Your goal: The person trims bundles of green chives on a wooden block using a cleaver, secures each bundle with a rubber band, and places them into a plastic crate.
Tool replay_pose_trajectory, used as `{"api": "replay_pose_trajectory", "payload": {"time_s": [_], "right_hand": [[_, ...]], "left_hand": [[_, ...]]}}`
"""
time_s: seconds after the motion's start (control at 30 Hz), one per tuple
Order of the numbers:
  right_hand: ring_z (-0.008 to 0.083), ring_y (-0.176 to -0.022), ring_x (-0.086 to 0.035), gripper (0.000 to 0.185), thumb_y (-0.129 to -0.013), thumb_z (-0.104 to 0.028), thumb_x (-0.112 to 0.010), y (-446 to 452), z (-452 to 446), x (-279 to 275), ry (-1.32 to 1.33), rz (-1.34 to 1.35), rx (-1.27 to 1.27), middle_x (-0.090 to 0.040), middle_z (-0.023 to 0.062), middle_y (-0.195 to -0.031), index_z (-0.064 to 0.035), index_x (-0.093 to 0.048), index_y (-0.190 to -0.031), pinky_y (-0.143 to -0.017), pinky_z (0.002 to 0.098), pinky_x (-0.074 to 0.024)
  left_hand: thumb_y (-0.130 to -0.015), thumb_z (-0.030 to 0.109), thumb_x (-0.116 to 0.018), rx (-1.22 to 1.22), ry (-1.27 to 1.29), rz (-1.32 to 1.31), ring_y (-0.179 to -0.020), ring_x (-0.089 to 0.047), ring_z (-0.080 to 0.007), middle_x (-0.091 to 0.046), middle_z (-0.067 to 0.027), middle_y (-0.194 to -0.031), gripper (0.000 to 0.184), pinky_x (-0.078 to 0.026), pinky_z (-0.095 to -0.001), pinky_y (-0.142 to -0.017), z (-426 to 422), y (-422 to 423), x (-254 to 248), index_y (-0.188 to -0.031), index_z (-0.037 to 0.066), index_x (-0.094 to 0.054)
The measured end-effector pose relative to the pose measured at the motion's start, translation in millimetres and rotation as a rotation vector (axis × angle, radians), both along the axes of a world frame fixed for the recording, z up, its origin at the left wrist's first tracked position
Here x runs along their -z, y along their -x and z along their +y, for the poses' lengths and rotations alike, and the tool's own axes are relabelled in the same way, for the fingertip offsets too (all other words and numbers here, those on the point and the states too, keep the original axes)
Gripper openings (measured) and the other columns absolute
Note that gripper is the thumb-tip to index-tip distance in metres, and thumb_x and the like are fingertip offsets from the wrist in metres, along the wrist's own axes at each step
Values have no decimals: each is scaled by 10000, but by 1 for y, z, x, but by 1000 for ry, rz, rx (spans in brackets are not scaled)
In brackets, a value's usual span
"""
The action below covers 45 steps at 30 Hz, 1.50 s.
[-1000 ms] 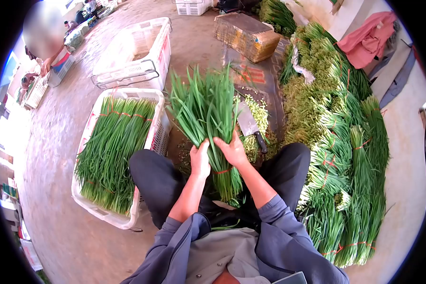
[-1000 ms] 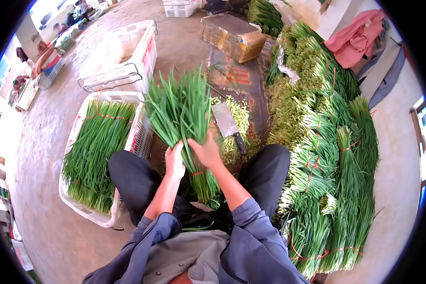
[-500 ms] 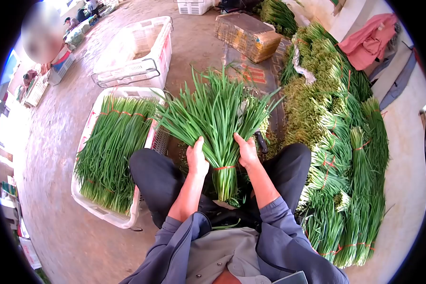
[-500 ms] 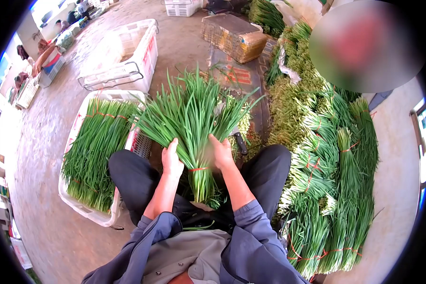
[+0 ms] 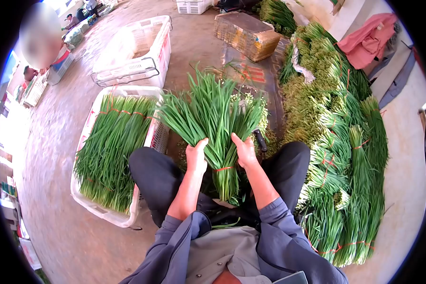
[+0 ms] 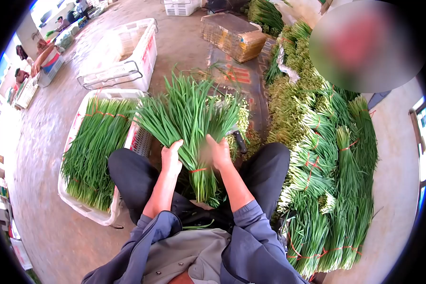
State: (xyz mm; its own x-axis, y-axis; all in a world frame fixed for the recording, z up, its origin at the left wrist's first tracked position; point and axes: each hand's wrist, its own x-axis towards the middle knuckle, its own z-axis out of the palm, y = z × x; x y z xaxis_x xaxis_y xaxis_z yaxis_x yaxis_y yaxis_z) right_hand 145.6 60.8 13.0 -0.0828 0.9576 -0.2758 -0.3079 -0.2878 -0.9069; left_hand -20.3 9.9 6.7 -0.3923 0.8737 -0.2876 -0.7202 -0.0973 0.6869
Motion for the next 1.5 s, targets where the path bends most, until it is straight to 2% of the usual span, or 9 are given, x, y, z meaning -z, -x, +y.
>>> {"api": "replay_pose_trajectory", "payload": {"time_s": [0.13,0.23,0.3,0.53,0.7,0.87,1.03,1.23,1.5], "right_hand": [[170,-921,-646,385,-954,-246,-729,-2,4,3,-5,6,-6,-690,93,-1076,-14,-609,-1236,-792,345,-541],[290,-1286,-549,931,-897,-323,-794,-6,1,1,0,-232,-146,-530,237,-1432,77,-268,-1553,-1081,403,-450],[266,-1310,-520,981,-873,-384,-815,-10,-9,-6,-70,-170,-319,-513,205,-1452,31,-262,-1569,-1107,391,-424],[252,-1192,-620,794,-867,-297,-819,-12,-17,-25,1,-120,-634,-612,140,-1335,0,-411,-1480,-1025,415,-522],[309,-1169,-653,834,-888,-534,-741,-9,0,-56,172,145,-584,-626,159,-1342,-6,-444,-1460,-1008,473,-544],[325,-1114,-688,742,-978,-566,-593,24,20,-105,216,333,-844,-649,212,-1288,16,-482,-1424,-947,489,-589],[302,-1094,-695,641,-1008,-562,-545,98,28,-145,256,423,-818,-690,177,-1227,-5,-607,-1320,-977,491,-569],[250,-1123,-675,547,-986,-416,-669,182,18,-141,225,309,-834,-686,137,-1250,-20,-571,-1351,-974,427,-559],[214,-1087,-637,686,-900,-202,-800,273,-49,-136,-184,300,-763,-632,121,-1220,12,-403,-1418,-938,356,-538]], "left_hand": [[-903,9,-696,32,-7,-37,-1017,-685,-220,-705,-92,-1148,310,-548,-366,-904,-4,-2,-12,-1208,-6,-646],[-935,36,-662,41,4,-34,-1036,-694,-260,-685,-117,-1200,338,-577,-408,-912,-1,3,-5,-1266,-18,-615],[-945,63,-662,51,-29,-64,-1038,-695,-275,-687,-131,-1205,345,-578,-424,-917,2,9,2,-1275,-21,-608],[-957,310,-726,264,-98,-145,-1066,-671,-221,-692,-109,-1205,463,-529,-387,-955,-5,10,-54,-1284,1,-618],[-978,264,-673,109,-141,669,-1486,-350,-246,-474,-216,-1513,690,-280,-417,-1218,-24,35,-86,-1484,-88,-362],[-966,171,-698,28,-204,1062,-1324,-570,-270,-587,-171,-1422,626,-443,-392,-1121,-75,83,-135,-1498,8,-412],[-1008,138,-629,9,-126,714,-1193,-633,-223,-643,-145,-1322,471,-495,-379,-1047,-95,136,-145,-1441,9,-497],[-1061,421,-525,146,30,558,-1171,-650,-287,-616,-196,-1357,590,-501,-432,-1032,-126,222,-156,-1458,-12,-482],[-845,315,-815,464,232,701,-1205,-581,-174,-578,-110,-1351,883,-482,-321,-1026,-128,253,-182,-1524,-24,-364]]}}
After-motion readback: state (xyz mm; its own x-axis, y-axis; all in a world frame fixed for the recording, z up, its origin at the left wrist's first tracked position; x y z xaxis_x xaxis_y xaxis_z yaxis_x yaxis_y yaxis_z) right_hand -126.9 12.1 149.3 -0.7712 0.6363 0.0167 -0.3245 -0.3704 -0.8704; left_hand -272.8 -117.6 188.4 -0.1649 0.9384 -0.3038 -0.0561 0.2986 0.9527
